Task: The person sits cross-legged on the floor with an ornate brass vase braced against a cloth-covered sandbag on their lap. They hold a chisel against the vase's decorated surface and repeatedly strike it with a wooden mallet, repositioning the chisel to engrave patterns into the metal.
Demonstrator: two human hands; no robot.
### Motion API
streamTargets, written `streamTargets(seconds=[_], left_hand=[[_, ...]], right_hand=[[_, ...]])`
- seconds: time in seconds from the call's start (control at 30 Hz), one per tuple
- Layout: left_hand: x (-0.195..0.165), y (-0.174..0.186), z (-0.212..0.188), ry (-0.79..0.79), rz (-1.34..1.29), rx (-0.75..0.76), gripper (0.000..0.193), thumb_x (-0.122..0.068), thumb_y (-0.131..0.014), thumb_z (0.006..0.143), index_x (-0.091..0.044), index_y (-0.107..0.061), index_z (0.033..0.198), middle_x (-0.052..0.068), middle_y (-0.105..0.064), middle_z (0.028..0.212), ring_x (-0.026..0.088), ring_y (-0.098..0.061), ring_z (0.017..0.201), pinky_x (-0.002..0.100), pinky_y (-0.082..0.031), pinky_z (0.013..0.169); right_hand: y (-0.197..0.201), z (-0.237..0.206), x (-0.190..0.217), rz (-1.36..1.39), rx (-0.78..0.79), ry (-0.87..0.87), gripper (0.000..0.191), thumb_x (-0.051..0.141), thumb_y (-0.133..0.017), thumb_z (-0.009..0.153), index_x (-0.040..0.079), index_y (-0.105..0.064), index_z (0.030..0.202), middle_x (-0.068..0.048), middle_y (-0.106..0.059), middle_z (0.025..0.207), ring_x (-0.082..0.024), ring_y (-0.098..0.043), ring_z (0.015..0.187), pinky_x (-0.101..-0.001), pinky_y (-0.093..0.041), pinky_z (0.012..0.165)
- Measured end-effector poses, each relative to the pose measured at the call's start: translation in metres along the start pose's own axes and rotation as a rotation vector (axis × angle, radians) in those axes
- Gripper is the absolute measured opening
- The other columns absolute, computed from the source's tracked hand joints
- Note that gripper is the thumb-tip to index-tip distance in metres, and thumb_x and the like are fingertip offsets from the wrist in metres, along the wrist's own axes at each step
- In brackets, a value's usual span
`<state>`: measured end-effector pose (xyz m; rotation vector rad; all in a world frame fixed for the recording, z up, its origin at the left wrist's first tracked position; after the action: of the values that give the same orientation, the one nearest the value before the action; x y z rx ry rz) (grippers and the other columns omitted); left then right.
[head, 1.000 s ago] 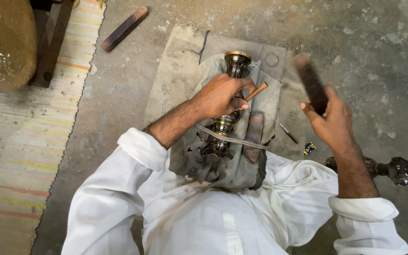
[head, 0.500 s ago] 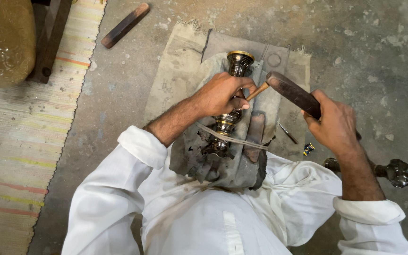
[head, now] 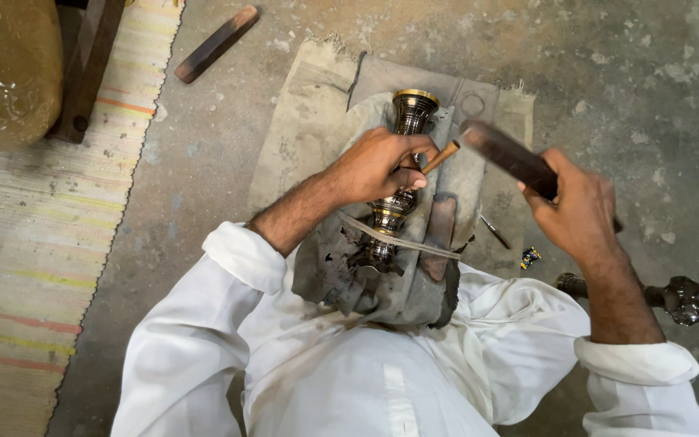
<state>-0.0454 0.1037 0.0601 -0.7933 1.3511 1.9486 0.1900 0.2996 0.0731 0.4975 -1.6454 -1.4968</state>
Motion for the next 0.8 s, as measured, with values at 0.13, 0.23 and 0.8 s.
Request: streamTargets(seconds=[0.13,0.23,0.8], left_hand=[[0.003,0.001,-0.001,0.045,0.023,0.036,0.034,-0.020,-0.083,0.085,-0.010,-0.066,0.113,0.011,-0.076,0.077,0.031,-0.075,0.075,0.045,-0.052,0.065],[0.003,0.002,-0.003,0.029,0.002,0.031,0.033,-0.022,-0.084,0.085,-0.010,-0.066,0.111,0.010,-0.076,0.077,0.030,-0.075,0.074,0.044,-0.052,0.065],[0.009,0.003,-0.011,0.030,-0.079,-0.006,0.033,-0.024,-0.083,0.087,-0.012,-0.067,0.114,0.007,-0.078,0.081,0.025,-0.079,0.078,0.040,-0.055,0.068]], right_hand=[[0.004,0.003,0.007,-0.004,-0.038,0.143,0.033,0.025,-0.080,0.091,0.009,-0.065,0.116,-0.014,-0.070,0.084,-0.032,-0.069,0.075,-0.0443,-0.052,0.068],[0.006,0.003,0.007,-0.008,-0.049,0.034,0.030,0.026,-0.080,0.095,0.009,-0.065,0.115,-0.013,-0.068,0.079,-0.030,-0.068,0.071,-0.0447,-0.051,0.067],[0.013,0.011,0.023,-0.073,-0.025,0.152,0.028,0.017,-0.078,0.091,0.008,-0.063,0.113,-0.009,-0.068,0.085,-0.026,-0.067,0.074,-0.0439,-0.052,0.069]])
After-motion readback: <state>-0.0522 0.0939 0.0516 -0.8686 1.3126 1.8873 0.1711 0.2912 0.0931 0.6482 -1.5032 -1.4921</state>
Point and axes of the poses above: each hand's wrist, its own z-axis towards the middle knuckle, its own y-axis out of the back of the hand, x = y × z, the point moved 3 cm from there along z, towards the middle knuckle
